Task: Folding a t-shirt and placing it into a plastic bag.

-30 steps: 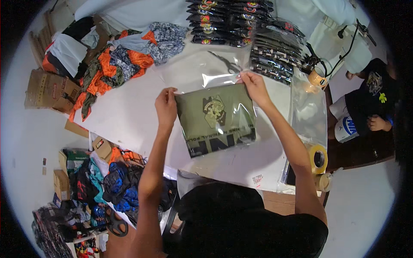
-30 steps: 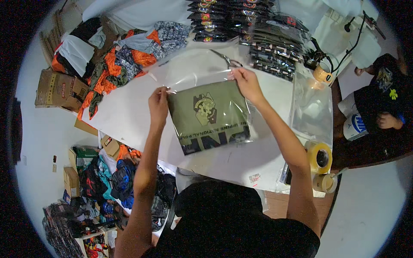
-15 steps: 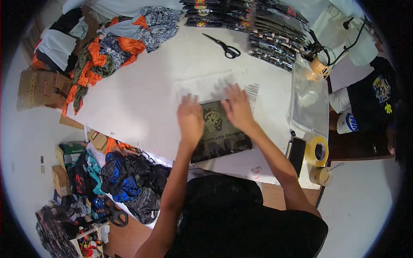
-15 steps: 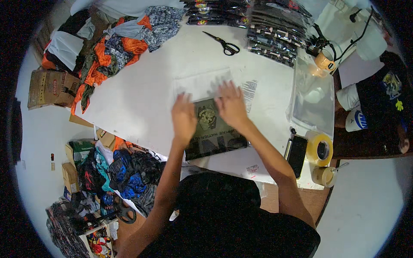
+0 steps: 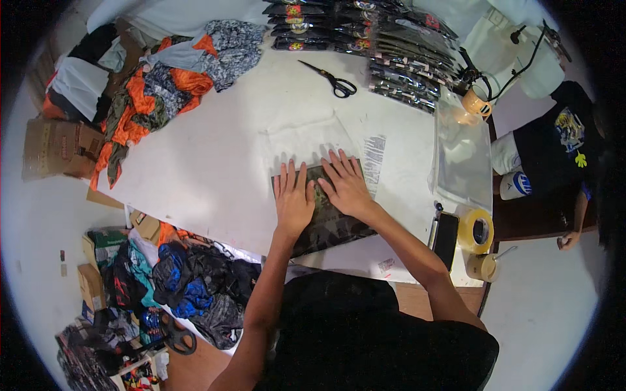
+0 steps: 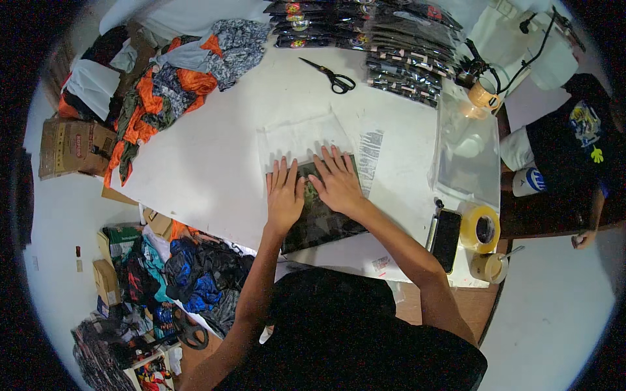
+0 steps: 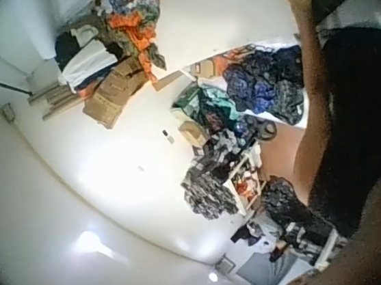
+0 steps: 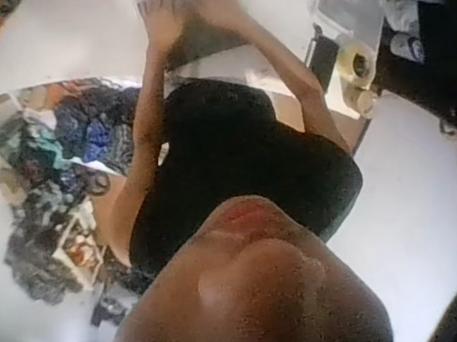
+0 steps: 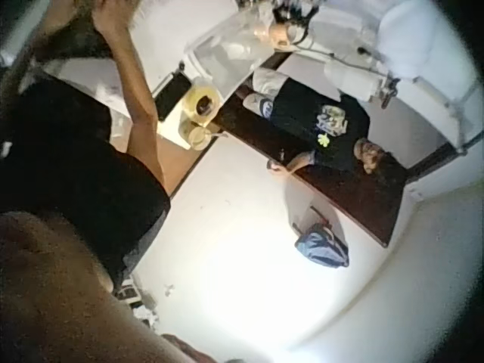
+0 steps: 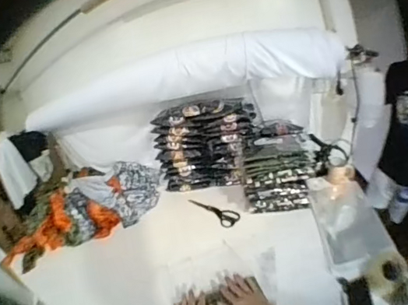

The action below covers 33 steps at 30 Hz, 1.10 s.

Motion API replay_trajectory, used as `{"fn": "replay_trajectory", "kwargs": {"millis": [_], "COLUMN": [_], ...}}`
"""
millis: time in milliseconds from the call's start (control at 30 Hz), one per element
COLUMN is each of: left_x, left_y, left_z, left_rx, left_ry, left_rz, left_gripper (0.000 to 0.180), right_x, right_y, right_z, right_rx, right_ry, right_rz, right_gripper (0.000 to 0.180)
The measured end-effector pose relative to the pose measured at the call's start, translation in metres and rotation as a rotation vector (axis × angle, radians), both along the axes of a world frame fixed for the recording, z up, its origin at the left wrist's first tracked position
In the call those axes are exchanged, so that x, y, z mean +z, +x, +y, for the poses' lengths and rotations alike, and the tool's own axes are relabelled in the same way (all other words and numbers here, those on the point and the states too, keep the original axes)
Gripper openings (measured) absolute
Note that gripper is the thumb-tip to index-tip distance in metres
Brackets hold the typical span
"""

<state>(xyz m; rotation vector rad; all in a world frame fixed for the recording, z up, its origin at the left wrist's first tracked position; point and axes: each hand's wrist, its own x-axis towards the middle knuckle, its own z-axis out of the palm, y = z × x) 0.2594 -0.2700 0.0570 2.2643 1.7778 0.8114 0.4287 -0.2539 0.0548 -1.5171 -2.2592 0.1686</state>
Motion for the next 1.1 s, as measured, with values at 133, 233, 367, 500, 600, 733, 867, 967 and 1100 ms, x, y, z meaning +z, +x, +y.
{"fn": "replay_trajectory", "kwargs": {"millis": [133, 233, 367, 500, 600, 733, 867, 967, 1100], "left_x": [-0.015, -0.02, -0.018, -0.019, -0.027, -0.02, -0.022, -0.044, -0.053], "left_y": [0.0, 0.001, -0.005, -0.018, -0.022, -0.032, -0.071, -0.096, -0.089], "left_z": [0.003, 0.005, 0.011, 0.02, 0.014, 0.041, 0.104, 0.123, 0.124], "left_rx": [0.039, 0.057, 0.055, 0.059, 0.1, 0.152, 0.094, 0.003, -0.023], "left_ry": [0.064, 0.046, -0.049, -0.018, -0.012, -0.042, -0.015, 0.045, 0.05], "left_rz": [0.073, 0.068, 0.061, 0.047, 0.068, -0.007, -0.036, -0.012, -0.005], "left_gripper": [0.05, 0.051, 0.052, 0.055, 0.055, 0.053, 0.045, 0.04, 0.039], "right_x": [-0.009, -0.013, -0.008, -0.006, -0.016, -0.003, 0.005, -0.006, -0.03], "right_y": [-0.004, -0.003, -0.002, 0.0, -0.002, -0.013, -0.042, -0.064, -0.078], "right_z": [0.004, 0.005, 0.011, 0.017, 0.015, 0.038, 0.102, 0.149, 0.181], "right_rx": [-0.028, -0.02, -0.037, -0.09, -0.08, -0.064, 0.072, 0.096, 0.127], "right_ry": [0.008, 0.016, -0.087, 0.008, -0.084, -0.068, 0.049, -0.043, -0.014], "right_rz": [-0.041, 0.005, 0.062, -0.018, 0.029, 0.05, 0.176, 0.337, 0.28], "right_gripper": [0.057, 0.056, 0.058, 0.061, 0.064, 0.058, 0.042, 0.028, 0.024]}}
